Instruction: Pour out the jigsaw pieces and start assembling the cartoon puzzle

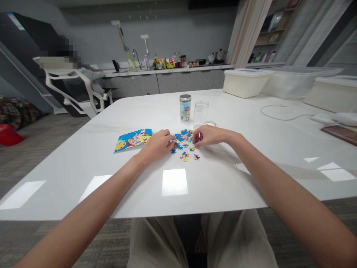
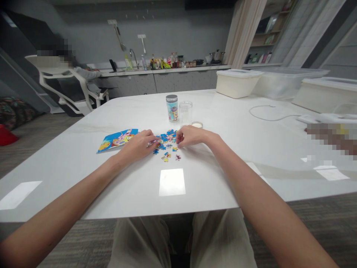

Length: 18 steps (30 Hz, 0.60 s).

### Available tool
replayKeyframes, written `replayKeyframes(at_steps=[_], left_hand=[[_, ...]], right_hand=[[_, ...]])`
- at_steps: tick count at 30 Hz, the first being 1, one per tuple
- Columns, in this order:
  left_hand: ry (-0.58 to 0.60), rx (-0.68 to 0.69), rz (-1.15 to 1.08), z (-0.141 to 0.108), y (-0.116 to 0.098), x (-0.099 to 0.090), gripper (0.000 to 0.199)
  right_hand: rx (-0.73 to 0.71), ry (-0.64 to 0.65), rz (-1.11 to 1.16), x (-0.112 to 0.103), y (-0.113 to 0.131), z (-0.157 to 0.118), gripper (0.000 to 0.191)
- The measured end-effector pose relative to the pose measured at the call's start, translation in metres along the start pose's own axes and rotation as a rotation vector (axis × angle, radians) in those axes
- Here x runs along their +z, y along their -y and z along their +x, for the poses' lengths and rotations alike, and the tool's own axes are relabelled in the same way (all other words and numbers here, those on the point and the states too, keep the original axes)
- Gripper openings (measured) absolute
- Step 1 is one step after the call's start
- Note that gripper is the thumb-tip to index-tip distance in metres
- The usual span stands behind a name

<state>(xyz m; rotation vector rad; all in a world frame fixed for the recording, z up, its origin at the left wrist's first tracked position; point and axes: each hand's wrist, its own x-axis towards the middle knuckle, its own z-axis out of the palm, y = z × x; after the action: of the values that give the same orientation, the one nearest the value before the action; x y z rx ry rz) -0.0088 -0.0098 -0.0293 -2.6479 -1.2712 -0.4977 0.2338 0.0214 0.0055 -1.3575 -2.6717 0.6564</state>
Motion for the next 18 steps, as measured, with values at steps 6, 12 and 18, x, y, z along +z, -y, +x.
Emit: replayKeyframes(at_steps=[6, 12, 18], left_hand=[[-0.014, 0.000, -0.003, -0.0004, 0.0015, 0.0016, 0.025], [-0.003, 0.001, 0.006, 0.0003, 0.0011, 0.0005, 0.025], [-0.004, -0.004, -0.001, 0.0003, 0.0007, 0.0000, 0.026]], right_hand=[[0.000, -0.072, -0.033, 0.0012, -0.0030, 0.0046, 0.015], [0.056, -0.111, -0.085, -0.0009, -0.0063, 0.0057, 0.024], [0.008, -0.077, -0.109, 0.0011, -0.0051, 0.0047, 0.016]])
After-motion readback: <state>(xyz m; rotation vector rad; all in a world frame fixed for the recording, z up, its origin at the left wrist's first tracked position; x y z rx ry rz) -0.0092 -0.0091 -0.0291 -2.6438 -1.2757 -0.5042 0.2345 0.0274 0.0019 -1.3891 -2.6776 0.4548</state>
